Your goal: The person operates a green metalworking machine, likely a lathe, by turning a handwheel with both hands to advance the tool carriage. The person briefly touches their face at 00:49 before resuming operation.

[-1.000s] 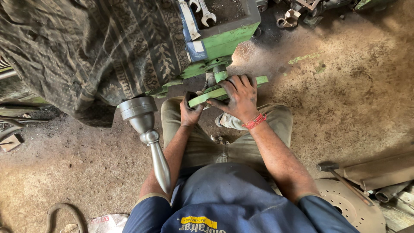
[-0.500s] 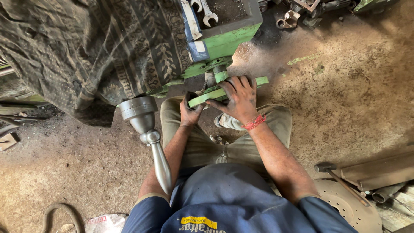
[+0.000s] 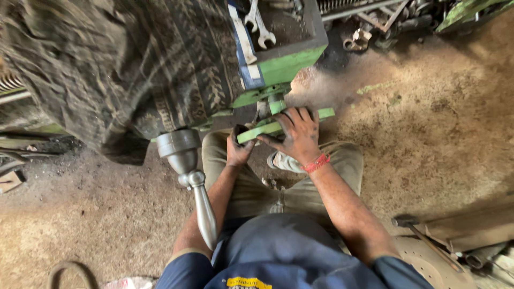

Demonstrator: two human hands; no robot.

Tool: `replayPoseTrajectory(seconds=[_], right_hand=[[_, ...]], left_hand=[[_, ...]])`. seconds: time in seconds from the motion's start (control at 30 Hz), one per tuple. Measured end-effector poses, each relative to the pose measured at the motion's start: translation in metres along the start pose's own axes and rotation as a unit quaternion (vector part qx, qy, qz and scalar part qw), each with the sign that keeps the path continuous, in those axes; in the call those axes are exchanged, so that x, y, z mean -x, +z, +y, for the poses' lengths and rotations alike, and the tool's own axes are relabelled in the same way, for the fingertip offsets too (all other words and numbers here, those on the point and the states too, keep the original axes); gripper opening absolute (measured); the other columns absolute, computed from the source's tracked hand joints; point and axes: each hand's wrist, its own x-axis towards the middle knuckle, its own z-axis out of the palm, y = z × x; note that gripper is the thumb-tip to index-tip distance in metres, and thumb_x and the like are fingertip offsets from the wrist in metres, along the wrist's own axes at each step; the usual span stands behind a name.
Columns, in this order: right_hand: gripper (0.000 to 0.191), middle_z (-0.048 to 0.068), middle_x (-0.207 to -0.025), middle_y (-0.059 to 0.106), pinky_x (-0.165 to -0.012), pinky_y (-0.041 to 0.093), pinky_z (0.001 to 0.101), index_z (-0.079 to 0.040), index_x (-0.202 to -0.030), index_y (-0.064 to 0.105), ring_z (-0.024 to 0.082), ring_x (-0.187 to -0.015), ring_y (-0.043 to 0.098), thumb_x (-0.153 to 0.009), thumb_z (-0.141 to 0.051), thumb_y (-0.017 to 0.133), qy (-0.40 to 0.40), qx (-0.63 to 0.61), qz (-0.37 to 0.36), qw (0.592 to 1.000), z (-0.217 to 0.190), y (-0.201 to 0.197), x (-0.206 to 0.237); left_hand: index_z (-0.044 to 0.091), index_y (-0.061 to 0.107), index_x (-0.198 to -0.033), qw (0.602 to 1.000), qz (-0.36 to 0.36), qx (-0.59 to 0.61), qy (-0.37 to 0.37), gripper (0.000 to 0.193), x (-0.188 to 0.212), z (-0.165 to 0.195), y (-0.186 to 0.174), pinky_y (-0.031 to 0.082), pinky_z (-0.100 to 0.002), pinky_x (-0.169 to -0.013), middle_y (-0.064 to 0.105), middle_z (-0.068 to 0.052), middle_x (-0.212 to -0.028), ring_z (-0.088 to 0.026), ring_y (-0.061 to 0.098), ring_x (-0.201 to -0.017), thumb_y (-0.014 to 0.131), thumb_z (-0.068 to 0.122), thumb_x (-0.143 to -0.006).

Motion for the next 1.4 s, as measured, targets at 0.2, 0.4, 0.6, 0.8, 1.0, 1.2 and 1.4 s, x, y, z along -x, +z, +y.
replayPoseTrajectory(seconds=[0.2, 0.4, 0.6, 0.8, 1.0, 1.2, 1.4], right_hand=[[0.057, 0.004, -0.102, 0.062, -0.098, 0.041, 0.0467, -0.013, -0.103, 0.074, 0.026, -0.098, 0.058, -0.077, -0.063, 0.083, 0.013, 0.0, -0.016, 1.0, -0.005, -0.003, -0.003], [0.056, 0.004, -0.103, 0.063, -0.1, 0.04, 0.0469, -0.014, -0.104, 0.074, 0.026, -0.1, 0.058, -0.079, -0.064, 0.081, 0.012, -0.001, -0.02, 1.0, -0.005, -0.003, -0.002], [0.059, 0.004, -0.107, 0.064, -0.102, 0.04, 0.0468, -0.013, -0.106, 0.075, 0.026, -0.1, 0.058, -0.08, -0.065, 0.08, 0.01, -0.003, -0.023, 1.0, -0.007, -0.003, -0.003], [0.058, 0.004, -0.109, 0.064, -0.102, 0.04, 0.0466, -0.013, -0.106, 0.075, 0.025, -0.102, 0.058, -0.08, -0.065, 0.08, 0.007, -0.001, -0.026, 1.0, -0.007, -0.002, -0.002], [0.056, 0.005, -0.108, 0.063, -0.103, 0.039, 0.0471, -0.013, -0.105, 0.075, 0.027, -0.105, 0.058, -0.081, -0.064, 0.079, 0.009, -0.002, -0.025, 1.0, -0.009, -0.003, -0.004], [0.057, 0.006, -0.114, 0.063, -0.099, 0.039, 0.0482, -0.012, -0.101, 0.074, 0.027, -0.107, 0.057, -0.08, -0.066, 0.076, 0.006, 0.012, -0.03, 0.999, -0.013, -0.006, -0.008], [0.056, 0.005, -0.113, 0.062, -0.098, 0.04, 0.0469, -0.012, -0.105, 0.074, 0.026, -0.107, 0.056, -0.082, -0.063, 0.076, 0.013, -0.007, -0.057, 0.998, -0.014, -0.011, -0.011]], left_hand=[[0.004, 0.062, -0.102, 0.999, 0.012, -0.03, -0.018, 0.031, -0.001, 0.0, 0.002, 0.054, -0.028, -0.076, 0.069, -0.004, -0.089, -0.01, 0.061, -0.081, 0.082, 0.017, -0.082], [0.004, 0.062, -0.102, 1.0, 0.001, -0.011, -0.017, 0.029, -0.002, -0.003, 0.001, 0.054, -0.029, -0.077, 0.068, -0.005, -0.09, -0.01, 0.061, -0.082, 0.079, 0.015, -0.081], [0.004, 0.061, -0.105, 1.0, -0.002, -0.019, -0.01, 0.033, -0.002, 0.001, 0.0, 0.054, -0.029, -0.08, 0.069, -0.005, -0.092, -0.011, 0.062, -0.085, 0.079, 0.016, -0.08], [0.003, 0.061, -0.108, 1.0, -0.01, -0.014, -0.011, 0.037, -0.002, 0.003, -0.001, 0.055, -0.03, -0.082, 0.07, -0.007, -0.095, -0.013, 0.064, -0.088, 0.078, 0.018, -0.079], [0.002, 0.06, -0.112, 0.999, -0.022, -0.018, -0.03, 0.038, -0.003, 0.005, -0.003, 0.056, -0.032, -0.084, 0.072, -0.009, -0.098, -0.015, 0.066, -0.091, 0.074, 0.017, -0.079], [0.002, 0.06, -0.116, 0.999, -0.012, -0.025, -0.022, 0.039, 0.0, 0.009, -0.003, 0.055, -0.033, -0.086, 0.07, -0.01, -0.102, -0.017, 0.066, -0.094, 0.075, 0.011, -0.082], [0.006, 0.051, -0.135, 0.997, 0.058, 0.047, -0.016, 0.055, 0.022, 0.051, 0.002, 0.049, -0.036, -0.101, 0.057, -0.014, -0.128, -0.021, 0.056, -0.118, 0.069, 0.008, -0.082]])
